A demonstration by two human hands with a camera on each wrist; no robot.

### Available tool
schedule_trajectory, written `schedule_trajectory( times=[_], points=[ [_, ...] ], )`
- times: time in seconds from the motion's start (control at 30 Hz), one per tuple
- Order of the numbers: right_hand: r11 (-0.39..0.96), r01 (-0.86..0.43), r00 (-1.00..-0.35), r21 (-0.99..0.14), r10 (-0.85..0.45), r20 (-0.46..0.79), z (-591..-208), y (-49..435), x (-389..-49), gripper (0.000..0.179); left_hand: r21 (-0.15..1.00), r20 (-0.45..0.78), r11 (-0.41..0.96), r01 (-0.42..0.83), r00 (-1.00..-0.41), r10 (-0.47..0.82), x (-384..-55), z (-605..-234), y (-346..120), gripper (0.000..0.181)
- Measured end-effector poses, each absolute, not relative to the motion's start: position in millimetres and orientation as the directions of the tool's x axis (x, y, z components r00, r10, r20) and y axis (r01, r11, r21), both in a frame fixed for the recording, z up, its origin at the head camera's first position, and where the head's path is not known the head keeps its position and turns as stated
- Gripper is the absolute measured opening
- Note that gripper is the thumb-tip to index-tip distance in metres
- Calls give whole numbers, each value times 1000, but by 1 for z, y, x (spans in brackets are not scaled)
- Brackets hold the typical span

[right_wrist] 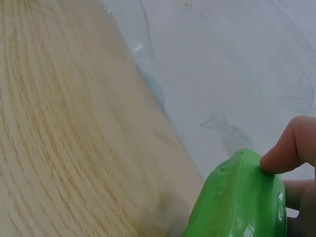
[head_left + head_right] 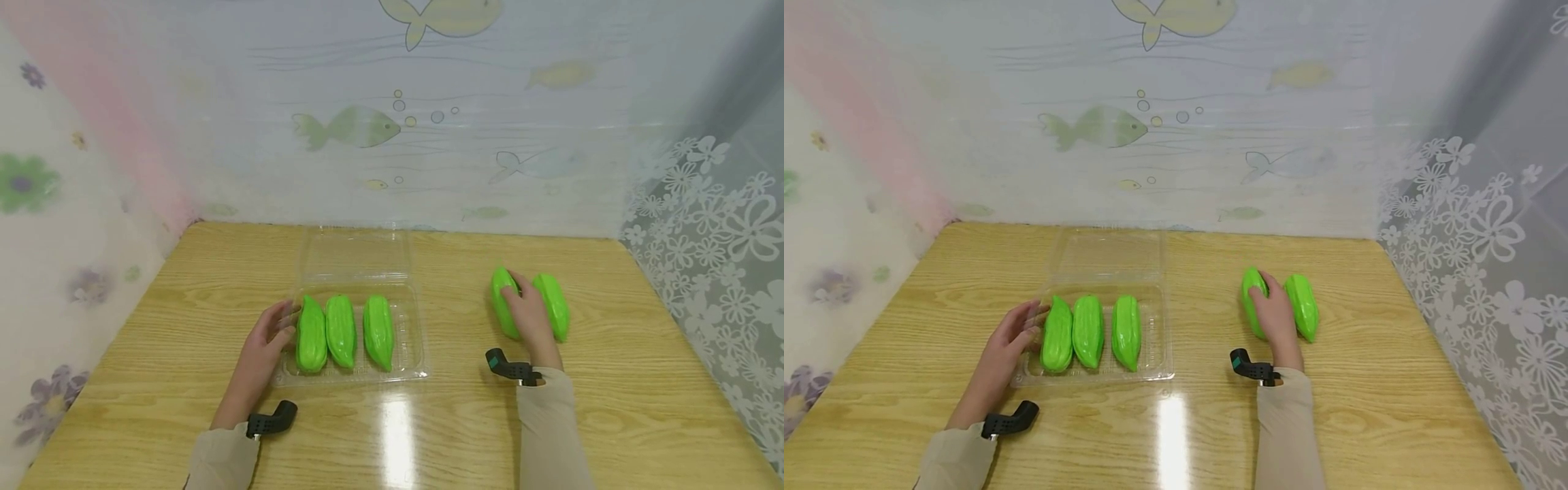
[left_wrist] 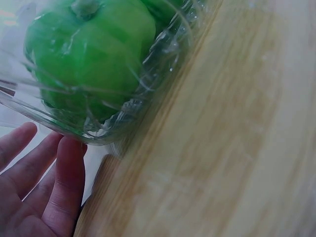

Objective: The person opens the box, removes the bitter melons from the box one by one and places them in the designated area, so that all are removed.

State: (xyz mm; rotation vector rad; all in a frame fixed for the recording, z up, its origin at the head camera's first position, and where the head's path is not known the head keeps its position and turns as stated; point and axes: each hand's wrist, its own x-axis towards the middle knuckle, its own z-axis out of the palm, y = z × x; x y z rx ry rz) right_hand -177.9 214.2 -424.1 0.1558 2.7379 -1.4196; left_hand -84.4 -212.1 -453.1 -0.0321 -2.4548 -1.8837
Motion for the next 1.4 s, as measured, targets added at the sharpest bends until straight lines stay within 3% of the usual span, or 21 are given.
schedule_trajectory(
  times=[1.4],
  points=[
    [745, 96, -989, -660, 149, 25, -427, 215, -182, 51, 967, 46, 253, 37, -999, -28, -85, -456, -212, 44]
  ],
)
